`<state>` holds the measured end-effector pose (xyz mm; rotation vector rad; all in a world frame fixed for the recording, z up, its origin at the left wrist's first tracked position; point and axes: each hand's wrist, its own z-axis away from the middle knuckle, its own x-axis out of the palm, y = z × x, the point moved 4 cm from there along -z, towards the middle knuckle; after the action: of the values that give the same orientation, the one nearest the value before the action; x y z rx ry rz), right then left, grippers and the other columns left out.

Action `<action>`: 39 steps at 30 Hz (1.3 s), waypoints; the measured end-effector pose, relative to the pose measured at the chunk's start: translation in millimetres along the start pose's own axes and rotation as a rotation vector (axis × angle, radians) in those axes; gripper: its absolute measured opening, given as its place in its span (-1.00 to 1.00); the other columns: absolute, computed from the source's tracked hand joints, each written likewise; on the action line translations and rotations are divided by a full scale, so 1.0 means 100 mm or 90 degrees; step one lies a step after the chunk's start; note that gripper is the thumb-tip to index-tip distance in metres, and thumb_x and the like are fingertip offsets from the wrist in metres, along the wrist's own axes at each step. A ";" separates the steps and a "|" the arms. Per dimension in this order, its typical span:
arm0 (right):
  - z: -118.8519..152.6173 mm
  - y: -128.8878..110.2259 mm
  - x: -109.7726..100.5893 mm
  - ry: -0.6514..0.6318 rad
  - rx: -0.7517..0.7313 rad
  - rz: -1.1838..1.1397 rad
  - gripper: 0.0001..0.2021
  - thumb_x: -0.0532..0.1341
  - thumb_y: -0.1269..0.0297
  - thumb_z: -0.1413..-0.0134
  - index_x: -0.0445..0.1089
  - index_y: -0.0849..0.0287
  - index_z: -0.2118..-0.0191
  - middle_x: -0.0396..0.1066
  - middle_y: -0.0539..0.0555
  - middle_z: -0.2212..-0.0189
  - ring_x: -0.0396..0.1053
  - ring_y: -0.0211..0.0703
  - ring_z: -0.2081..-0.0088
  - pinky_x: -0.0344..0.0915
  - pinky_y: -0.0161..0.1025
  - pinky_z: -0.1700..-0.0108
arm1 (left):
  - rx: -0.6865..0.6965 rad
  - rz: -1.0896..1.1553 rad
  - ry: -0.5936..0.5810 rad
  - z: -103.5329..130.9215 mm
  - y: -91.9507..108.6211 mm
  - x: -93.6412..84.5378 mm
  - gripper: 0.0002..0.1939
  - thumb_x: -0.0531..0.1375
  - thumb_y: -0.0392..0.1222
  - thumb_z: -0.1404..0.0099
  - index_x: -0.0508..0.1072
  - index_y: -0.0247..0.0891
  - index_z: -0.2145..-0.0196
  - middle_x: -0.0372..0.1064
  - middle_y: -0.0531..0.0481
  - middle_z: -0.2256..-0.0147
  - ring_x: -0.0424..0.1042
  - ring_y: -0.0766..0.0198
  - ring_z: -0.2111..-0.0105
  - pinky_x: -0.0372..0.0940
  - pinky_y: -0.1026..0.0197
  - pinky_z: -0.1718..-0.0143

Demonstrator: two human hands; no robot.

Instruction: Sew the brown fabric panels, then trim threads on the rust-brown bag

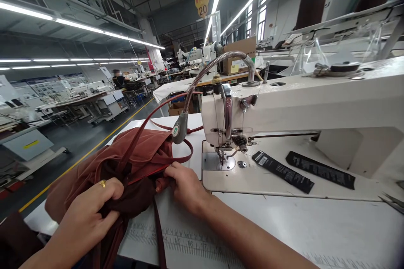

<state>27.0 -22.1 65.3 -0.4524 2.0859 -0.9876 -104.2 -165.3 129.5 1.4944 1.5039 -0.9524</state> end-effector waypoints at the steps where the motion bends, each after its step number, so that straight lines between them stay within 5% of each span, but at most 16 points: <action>1: 0.01 -0.02 0.00 0.006 -0.004 0.001 -0.69 0.03 0.66 0.14 0.34 0.14 0.35 0.27 -0.02 0.30 0.25 -0.21 0.25 0.13 -0.35 0.23 | 0.018 -0.020 0.011 -0.01 0.02 0.00 -0.84 0.00 -0.32 -0.06 0.18 -0.17 0.34 0.32 0.04 0.38 0.30 0.25 0.37 0.13 0.24 0.29; 4: 0.03 -0.07 0.00 0.021 -0.020 0.012 -0.66 0.02 0.68 0.15 0.34 0.13 0.31 0.27 -0.01 0.28 0.25 -0.22 0.25 0.15 -0.35 0.23 | 0.129 -0.059 0.004 -0.07 0.14 0.04 -0.53 0.03 -0.34 -0.02 0.22 -0.09 0.07 0.34 0.04 0.34 0.32 0.23 0.35 0.12 0.20 0.22; 7: 0.05 -0.11 0.01 0.025 -0.060 0.013 -0.64 0.02 0.68 0.16 0.32 0.15 0.27 0.27 0.00 0.26 0.26 -0.22 0.22 0.17 -0.36 0.20 | 0.147 -0.005 0.009 -0.15 0.25 0.07 -0.71 0.00 -0.38 -0.03 0.37 -0.13 0.32 0.30 0.00 0.36 0.28 0.20 0.30 0.13 0.16 0.20; 10: 0.08 -0.15 0.02 0.013 -0.100 -0.022 -0.63 0.05 0.68 0.19 0.30 0.16 0.24 0.27 0.01 0.26 0.26 -0.22 0.22 0.19 -0.36 0.19 | 0.109 0.135 -0.019 -0.19 0.28 0.12 -0.83 -0.04 -0.43 0.00 0.26 -0.21 0.52 0.29 -0.04 0.24 0.22 0.16 0.15 0.14 0.16 0.15; 14: 0.08 -0.18 0.00 -0.012 -0.101 -0.097 -0.64 0.09 0.71 0.19 0.33 0.17 0.26 0.28 -0.02 0.29 0.27 -0.27 0.24 0.20 -0.39 0.18 | -0.022 0.269 -0.096 -0.20 0.18 0.18 -0.80 -0.06 -0.41 0.01 0.20 -0.21 0.41 0.30 0.00 0.36 0.28 0.26 0.30 0.20 0.28 0.30; 17: 0.03 -0.17 -0.01 0.010 -0.056 -0.110 -0.69 0.15 0.69 0.15 0.36 0.18 0.30 0.29 -0.02 0.34 0.28 -0.28 0.27 0.21 -0.40 0.21 | -0.083 0.249 -0.120 -0.22 0.10 0.20 -0.68 -0.01 -0.34 0.00 0.26 -0.21 0.23 0.25 0.06 0.44 0.28 0.29 0.38 0.19 0.32 0.35; 21: -0.03 -0.17 -0.01 0.053 -0.020 -0.064 -0.77 0.19 0.62 0.11 0.38 0.19 0.32 0.29 -0.02 0.38 0.28 -0.26 0.31 0.21 -0.39 0.28 | -0.037 0.094 -0.160 -0.29 0.08 0.23 -0.78 0.06 -0.27 -0.01 0.39 -0.19 0.33 0.04 0.16 0.66 0.17 0.34 0.56 0.10 0.36 0.51; 26: -0.04 -0.21 -0.04 0.058 -0.032 -0.062 -0.80 0.18 0.61 0.07 0.37 0.20 0.32 0.31 -0.02 0.38 0.27 -0.28 0.33 0.20 -0.39 0.29 | -0.051 0.113 -0.113 -0.35 0.07 0.17 -0.80 0.08 -0.20 -0.08 0.45 -0.21 0.35 0.31 0.07 0.45 0.29 0.29 0.40 0.15 0.35 0.38; 29: -0.04 -0.22 -0.07 0.063 -0.031 -0.046 -0.81 0.19 0.61 0.08 0.36 0.21 0.32 0.31 -0.01 0.38 0.27 -0.25 0.31 0.20 -0.37 0.27 | -0.059 0.185 -0.181 -0.37 0.11 0.14 -0.81 0.03 -0.26 -0.09 0.44 -0.23 0.39 0.37 0.02 0.30 0.31 0.26 0.30 0.14 0.34 0.27; 34: 0.07 -0.33 -0.11 0.143 -0.015 0.002 -0.82 0.15 0.57 0.06 0.30 0.19 0.30 0.25 0.03 0.28 0.26 -0.23 0.30 0.20 -0.33 0.27 | -0.127 0.165 -0.252 -0.46 0.16 0.10 -0.88 0.04 -0.29 0.00 0.37 -0.27 0.51 0.35 0.07 0.47 0.27 0.29 0.44 0.10 0.33 0.38; 39: 0.20 -0.46 0.23 0.102 0.125 -0.005 -0.85 0.24 0.31 0.16 0.32 0.19 0.37 0.29 0.06 0.39 0.27 -0.12 0.40 0.20 -0.24 0.38 | -0.246 0.163 -0.214 -0.67 0.24 0.13 -0.89 0.04 -0.36 0.16 0.32 -0.28 0.59 0.16 0.16 0.65 0.16 0.36 0.58 0.02 0.36 0.57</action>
<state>27.1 -75.3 81.5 -0.2895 2.1002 -1.2555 -82.2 -98.3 145.0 1.1480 1.1431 -0.6738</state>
